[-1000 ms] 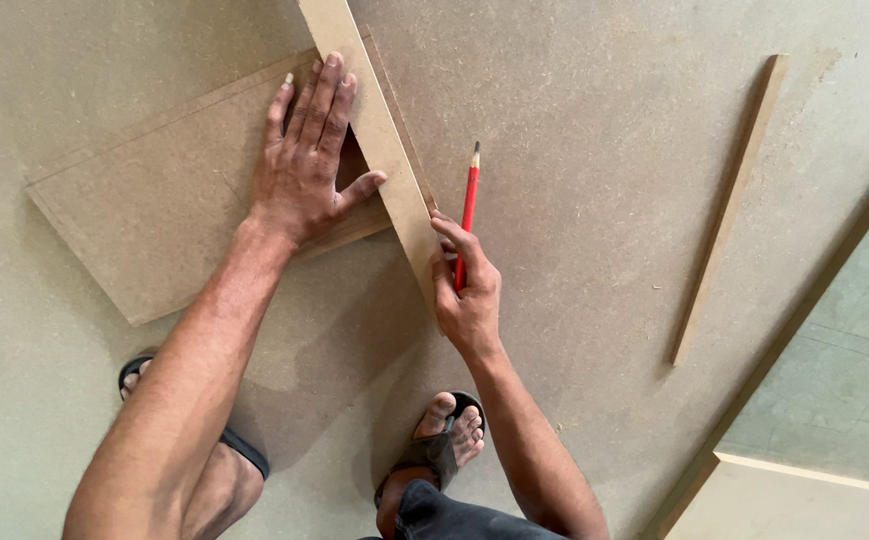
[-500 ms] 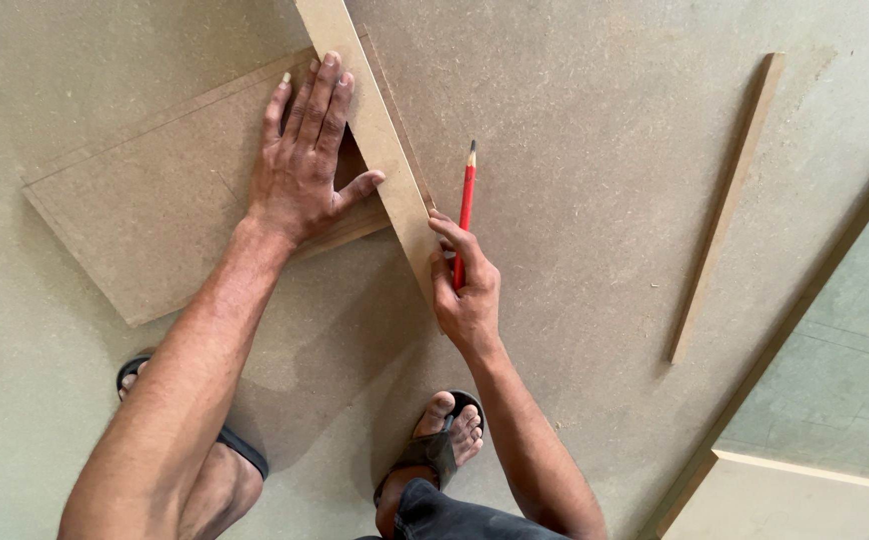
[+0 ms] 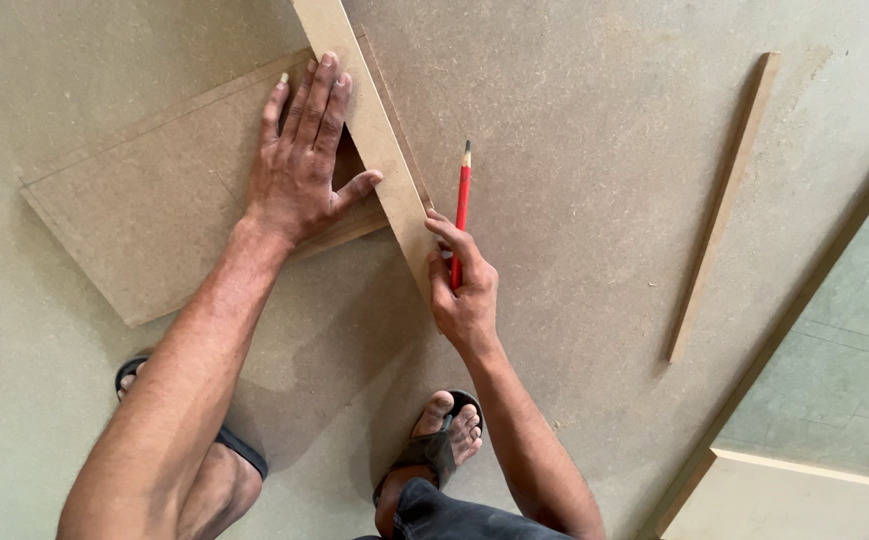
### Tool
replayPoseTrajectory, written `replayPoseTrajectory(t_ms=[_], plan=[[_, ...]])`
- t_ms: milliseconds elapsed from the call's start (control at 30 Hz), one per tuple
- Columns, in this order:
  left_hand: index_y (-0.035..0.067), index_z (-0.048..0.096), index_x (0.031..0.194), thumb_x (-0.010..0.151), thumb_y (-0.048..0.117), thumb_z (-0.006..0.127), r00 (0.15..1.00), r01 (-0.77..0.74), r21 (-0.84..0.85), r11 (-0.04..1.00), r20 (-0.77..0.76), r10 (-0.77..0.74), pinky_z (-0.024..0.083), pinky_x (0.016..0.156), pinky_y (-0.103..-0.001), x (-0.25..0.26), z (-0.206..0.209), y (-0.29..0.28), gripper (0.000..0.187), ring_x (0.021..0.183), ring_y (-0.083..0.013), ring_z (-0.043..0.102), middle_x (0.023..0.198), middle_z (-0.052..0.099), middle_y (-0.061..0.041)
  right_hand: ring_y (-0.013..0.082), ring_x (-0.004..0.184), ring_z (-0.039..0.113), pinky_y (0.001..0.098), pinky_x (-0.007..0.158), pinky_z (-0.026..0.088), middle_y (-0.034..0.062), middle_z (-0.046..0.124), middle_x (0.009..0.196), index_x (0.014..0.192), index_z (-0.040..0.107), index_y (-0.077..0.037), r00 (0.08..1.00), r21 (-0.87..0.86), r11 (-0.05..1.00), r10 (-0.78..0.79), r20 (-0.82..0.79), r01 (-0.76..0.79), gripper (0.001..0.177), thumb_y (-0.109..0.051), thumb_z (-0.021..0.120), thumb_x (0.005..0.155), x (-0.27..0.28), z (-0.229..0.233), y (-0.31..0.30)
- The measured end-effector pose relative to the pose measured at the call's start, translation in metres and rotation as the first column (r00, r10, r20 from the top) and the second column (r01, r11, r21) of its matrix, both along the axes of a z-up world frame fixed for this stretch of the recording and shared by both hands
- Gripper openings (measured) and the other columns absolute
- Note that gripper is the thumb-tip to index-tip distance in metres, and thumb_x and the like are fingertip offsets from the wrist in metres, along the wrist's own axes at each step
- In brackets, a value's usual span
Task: The person uses a pencil to mark lines on a piece of wood, using another piece of wood as a straightedge to guide the pencil.
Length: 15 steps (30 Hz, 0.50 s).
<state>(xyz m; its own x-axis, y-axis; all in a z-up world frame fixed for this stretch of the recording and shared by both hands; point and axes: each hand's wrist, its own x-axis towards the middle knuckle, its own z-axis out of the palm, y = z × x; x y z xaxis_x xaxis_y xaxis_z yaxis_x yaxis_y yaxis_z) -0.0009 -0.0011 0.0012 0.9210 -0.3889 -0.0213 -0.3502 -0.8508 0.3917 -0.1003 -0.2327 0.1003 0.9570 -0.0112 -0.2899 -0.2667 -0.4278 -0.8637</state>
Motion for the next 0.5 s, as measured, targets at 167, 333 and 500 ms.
replayPoseTrajectory(t_ms=[167,333,500], plan=[[0.017,0.008,0.17,0.099,0.087,0.035,1.0,-0.002,0.002,1.0,0.002,0.002,0.015,0.137,-0.054,-0.0006,0.0018,0.0003,0.104,0.165,-0.0244,0.017,0.177,0.01,-0.008,0.0215,0.117,0.073,0.0349,0.1,0.058,0.0099,0.067,0.144,0.134,0.062,-0.011,1.0,0.012,1.0,-0.018,0.015,0.018,0.041,0.007,0.058,0.097,0.0006,0.0001,0.0013],[0.016,0.008,0.17,0.099,0.087,0.036,1.0,0.001,0.006,1.0,0.013,-0.001,0.015,0.137,-0.054,-0.0001,0.0021,0.0002,0.104,0.165,-0.0252,0.017,0.177,0.01,-0.008,0.0232,0.123,0.071,0.0357,0.104,0.057,0.0108,0.066,0.145,0.134,0.062,-0.01,0.999,0.03,0.999,-0.014,0.047,0.013,0.041,0.008,0.058,0.097,0.0012,0.0004,0.0018],[0.017,0.008,0.17,0.099,0.087,0.036,1.0,0.0,0.003,1.0,0.004,0.0,0.015,0.137,-0.054,0.0,0.0025,-0.0003,0.104,0.165,-0.0245,0.018,0.177,0.01,-0.008,0.0227,0.123,0.071,0.0353,0.103,0.058,0.0105,0.066,0.145,0.133,0.062,-0.01,1.0,0.02,0.999,-0.026,0.015,0.025,0.04,0.007,0.059,0.097,0.0009,0.0011,0.0017]])
